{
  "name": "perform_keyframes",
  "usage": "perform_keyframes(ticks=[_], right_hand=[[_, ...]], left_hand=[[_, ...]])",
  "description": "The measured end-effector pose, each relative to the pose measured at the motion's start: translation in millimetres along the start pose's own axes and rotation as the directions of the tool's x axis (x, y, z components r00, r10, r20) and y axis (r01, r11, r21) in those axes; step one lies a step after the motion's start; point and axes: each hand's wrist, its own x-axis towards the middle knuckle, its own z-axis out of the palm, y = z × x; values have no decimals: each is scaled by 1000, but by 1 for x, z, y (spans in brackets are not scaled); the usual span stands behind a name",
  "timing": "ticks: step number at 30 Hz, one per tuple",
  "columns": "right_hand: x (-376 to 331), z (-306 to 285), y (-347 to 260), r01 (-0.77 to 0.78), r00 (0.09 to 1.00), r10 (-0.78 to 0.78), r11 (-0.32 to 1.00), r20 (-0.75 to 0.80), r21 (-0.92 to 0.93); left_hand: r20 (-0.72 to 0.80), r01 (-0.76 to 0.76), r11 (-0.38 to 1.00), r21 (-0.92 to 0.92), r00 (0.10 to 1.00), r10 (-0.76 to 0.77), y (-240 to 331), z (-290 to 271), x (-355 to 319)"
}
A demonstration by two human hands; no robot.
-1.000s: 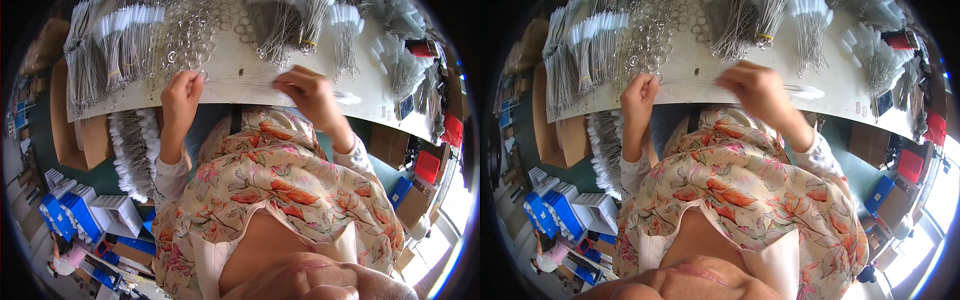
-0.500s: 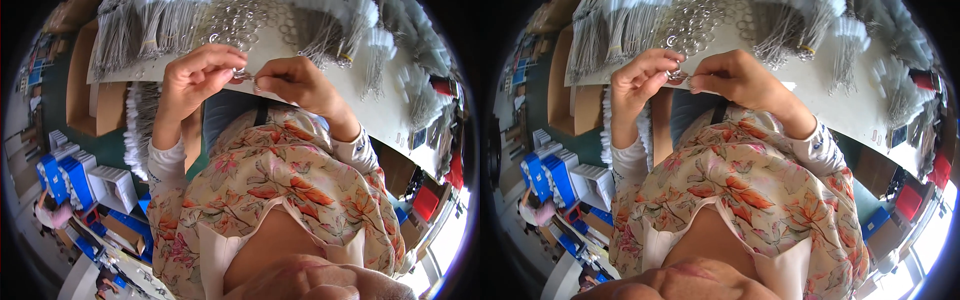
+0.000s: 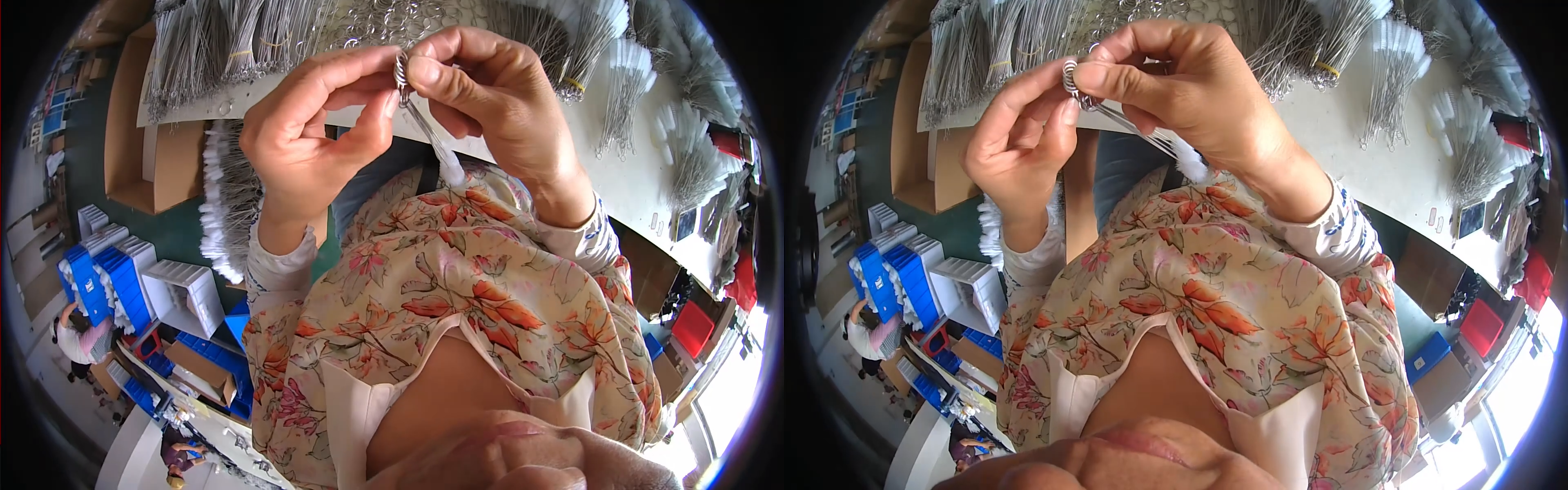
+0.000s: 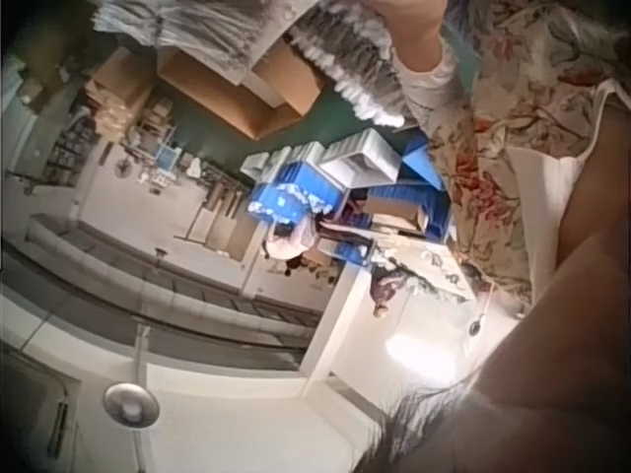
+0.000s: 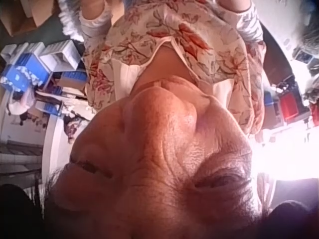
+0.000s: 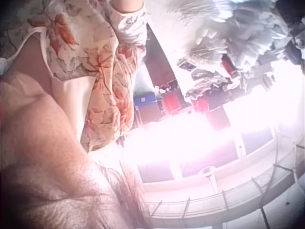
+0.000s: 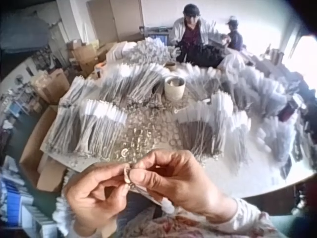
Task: Assembling small metal components onto white brush-like wire items at a factory workstation.
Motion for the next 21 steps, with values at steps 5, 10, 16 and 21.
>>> perform_keyframes(ticks=[5,10,16,21], right_hand=[[6,-5,1,74,997,-74,981,3,-177],[11,-10,-9,-40,990,72,968,120,-248],[2,-5,7,77,988,-40,967,150,-244],[-3,1,15,-28,994,32,999,102,-32]], left_hand=[[41,-12,997,75,999,9,2,-7,10],[138,-3,978,209,990,-27,10,-17,11],[97,103,992,71,989,-110,13,-13,3],[22,76,993,96,997,-78,13,-11,-2]])
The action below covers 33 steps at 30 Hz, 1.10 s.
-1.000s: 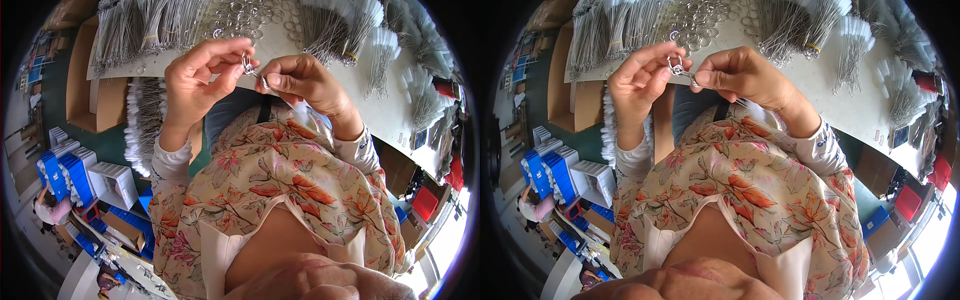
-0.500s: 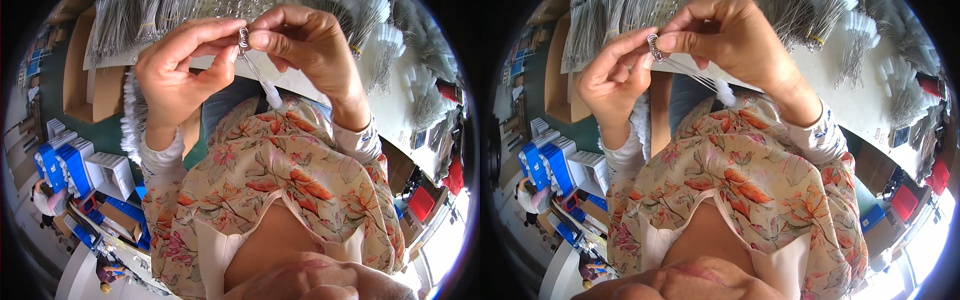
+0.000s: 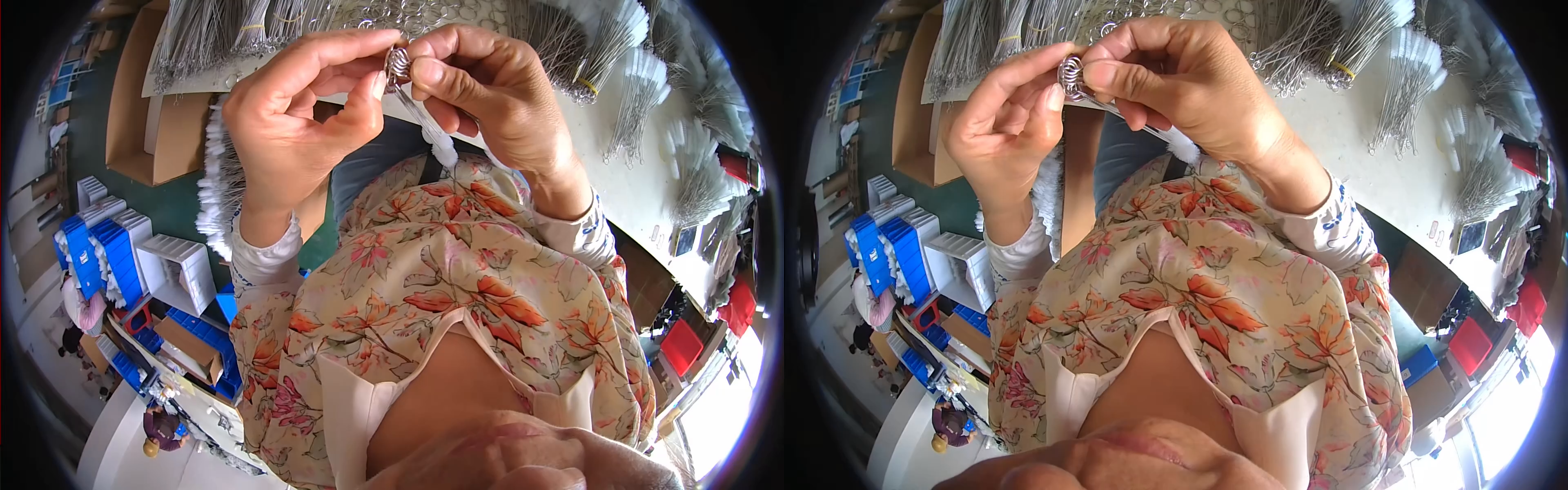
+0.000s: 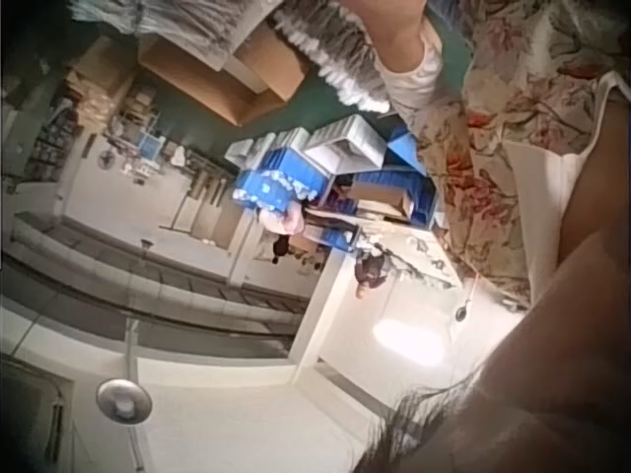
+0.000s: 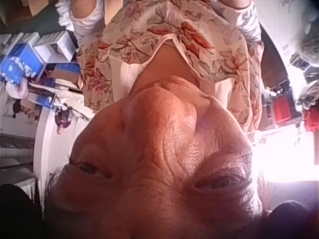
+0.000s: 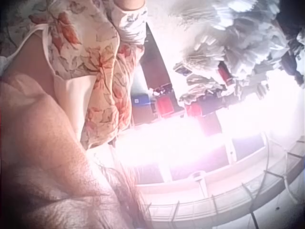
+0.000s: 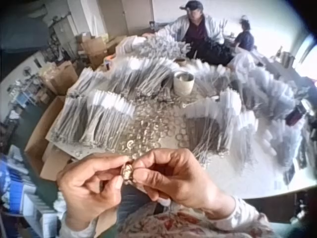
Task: Assembling small metal components onto white brush-like wire items at a factory workstation.
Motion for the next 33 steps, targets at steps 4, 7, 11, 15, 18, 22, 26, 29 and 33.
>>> perform_keyframes(ticks=[4,7,11,15,18,22,26,29,33], right_hand=[[4,-5,-5,51,998,-55,979,-17,-198],[12,-8,-16,390,921,-353,837,166,-384],[6,-4,-12,417,908,-354,709,225,-568],[-1,8,1,326,937,-350,856,16,-402],[4,12,0,284,944,-325,885,-51,-369],[1,12,-2,252,948,-317,770,-8,-586],[8,6,5,456,866,-478,634,147,-624],[10,6,5,458,875,-448,643,184,-613],[11,9,1,185,983,-161,901,92,-394]], left_hand=[[26,15,1000,-12,1000,-14,-2,-3,2],[73,-3,1000,8,997,3,0,-11,4],[103,47,990,132,993,-60,3,-19,4],[113,207,969,-135,975,-193,-1,-15,2],[95,172,974,-144,983,-160,-3,-15,1],[93,161,984,-79,984,-153,-2,-16,1],[144,228,966,-125,967,-210,-5,-19,2],[77,259,942,-212,966,-249,-8,-23,2],[252,170,985,8,953,-166,-13,-38,1]])
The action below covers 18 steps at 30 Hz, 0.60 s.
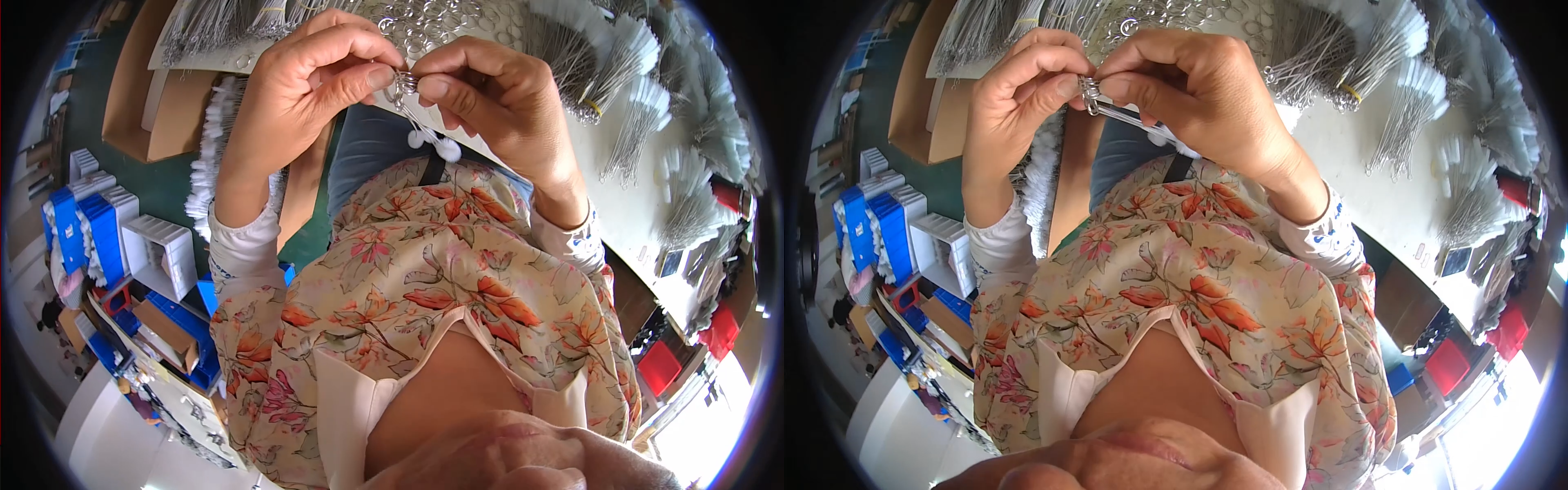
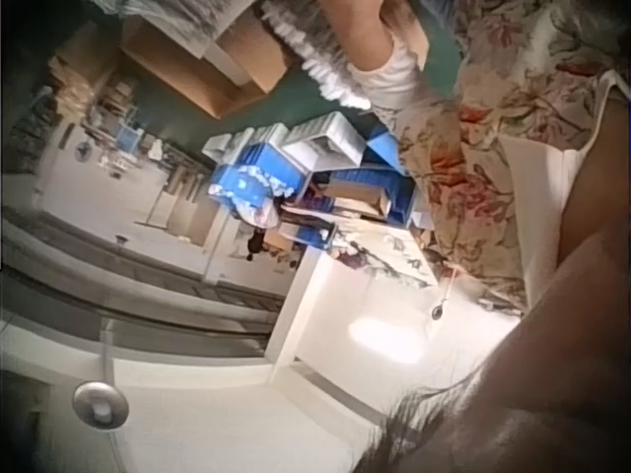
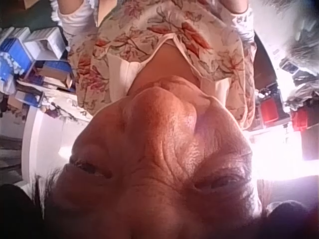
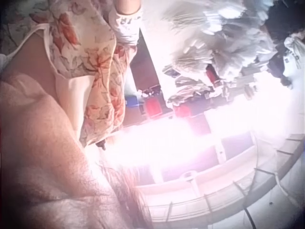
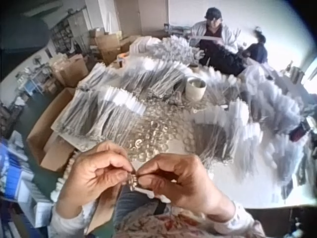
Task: Assembling small metal components onto white brush-like wire items at a factory workstation.
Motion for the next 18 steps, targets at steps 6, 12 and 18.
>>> perform_keyframes(ticks=[6,12,18], right_hand=[[10,19,11,-67,996,64,996,59,64],[29,45,22,-116,983,106,992,148,58],[16,64,30,-119,976,90,983,201,141]], left_hand=[[-58,299,716,-631,902,-427,-12,-1,-24],[-220,104,938,330,975,-31,-8,-20,-54],[-24,387,875,-293,911,-411,6,-24,-88]])
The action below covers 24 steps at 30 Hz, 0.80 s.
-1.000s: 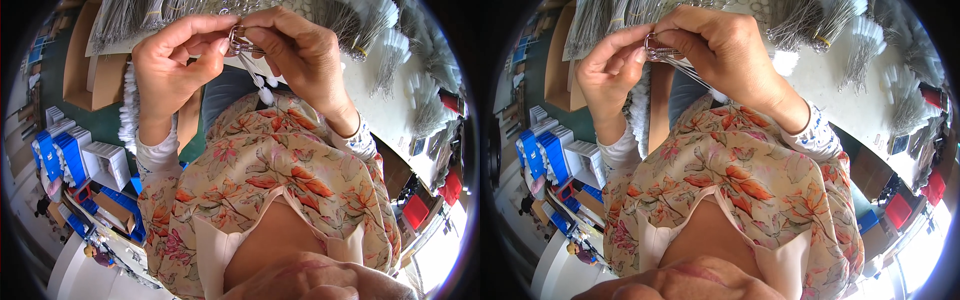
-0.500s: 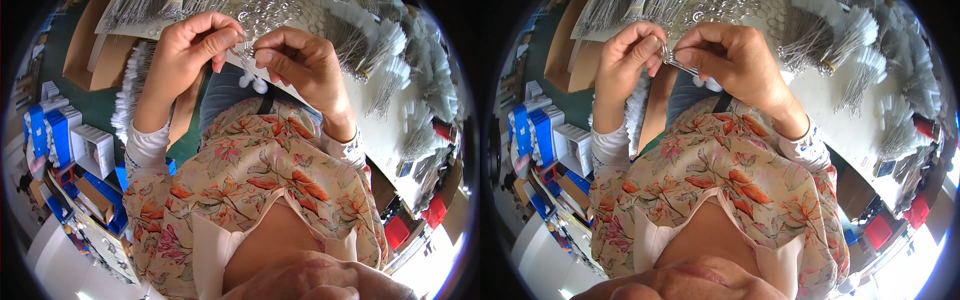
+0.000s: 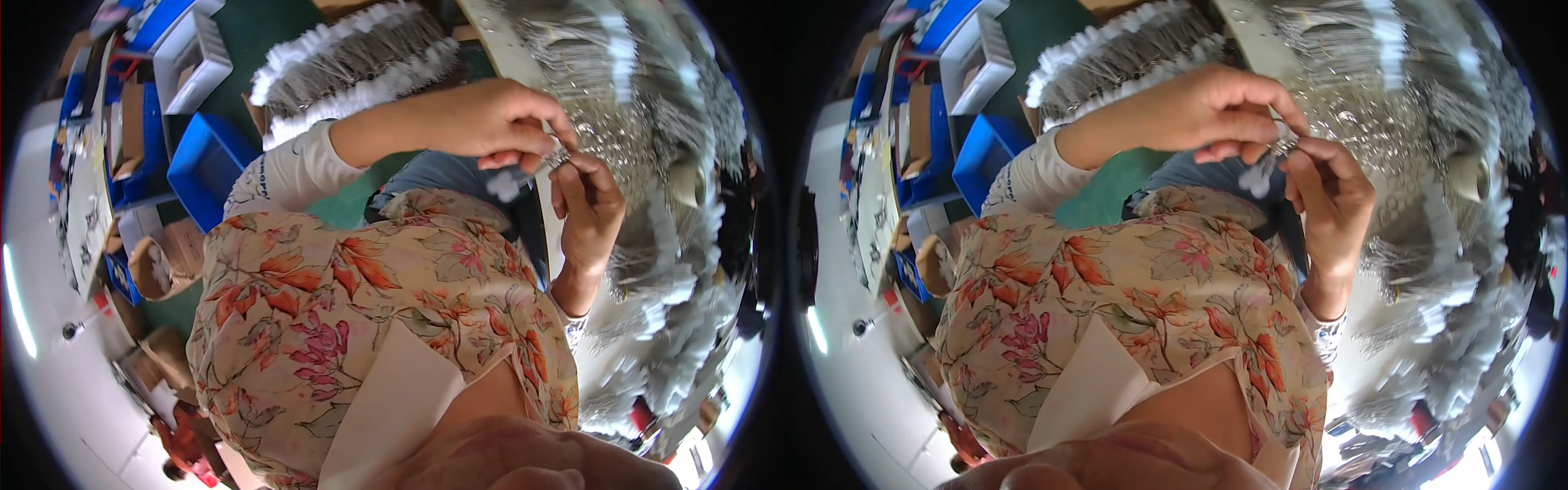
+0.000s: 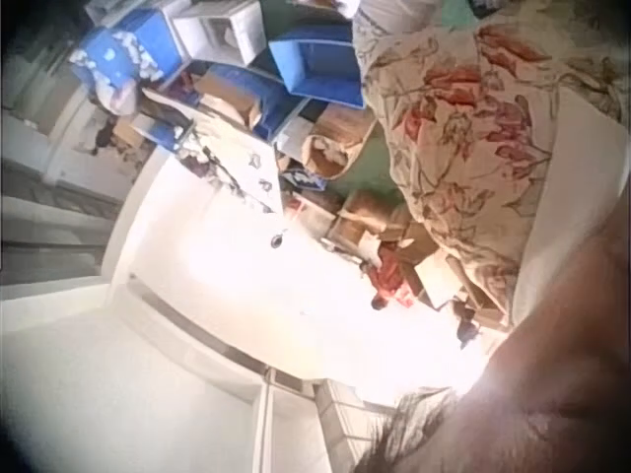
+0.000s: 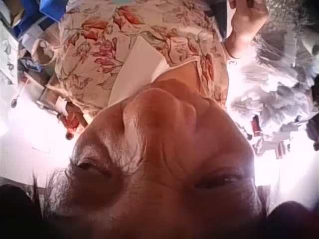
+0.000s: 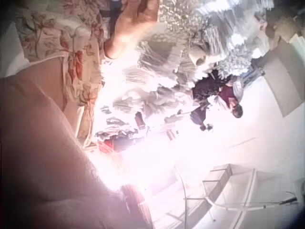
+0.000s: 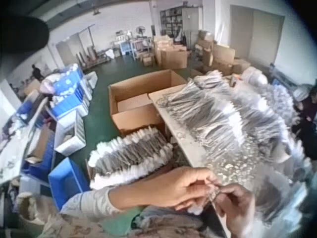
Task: Assembling small metal components onto white brush-like wire items at a factory workstation.
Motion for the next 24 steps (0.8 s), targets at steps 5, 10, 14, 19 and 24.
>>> perform_keyframes(ticks=[5,10,14,19,24], right_hand=[[5,20,2,56,998,-56,998,11,-10],[7,35,19,278,953,-295,942,-69,-185],[17,25,30,326,930,-357,911,-87,-253],[18,50,10,447,866,-451,892,-215,-71],[15,13,12,436,834,-492,865,-249,-248]], left_hand=[[-315,-324,797,511,792,524,-25,6,-8],[-484,-497,813,-302,815,319,-35,26,9],[-625,-641,717,-273,685,374,-32,36,19],[-654,-690,724,11,543,527,-30,35,26],[-390,-582,690,431,569,724,-43,32,35]])
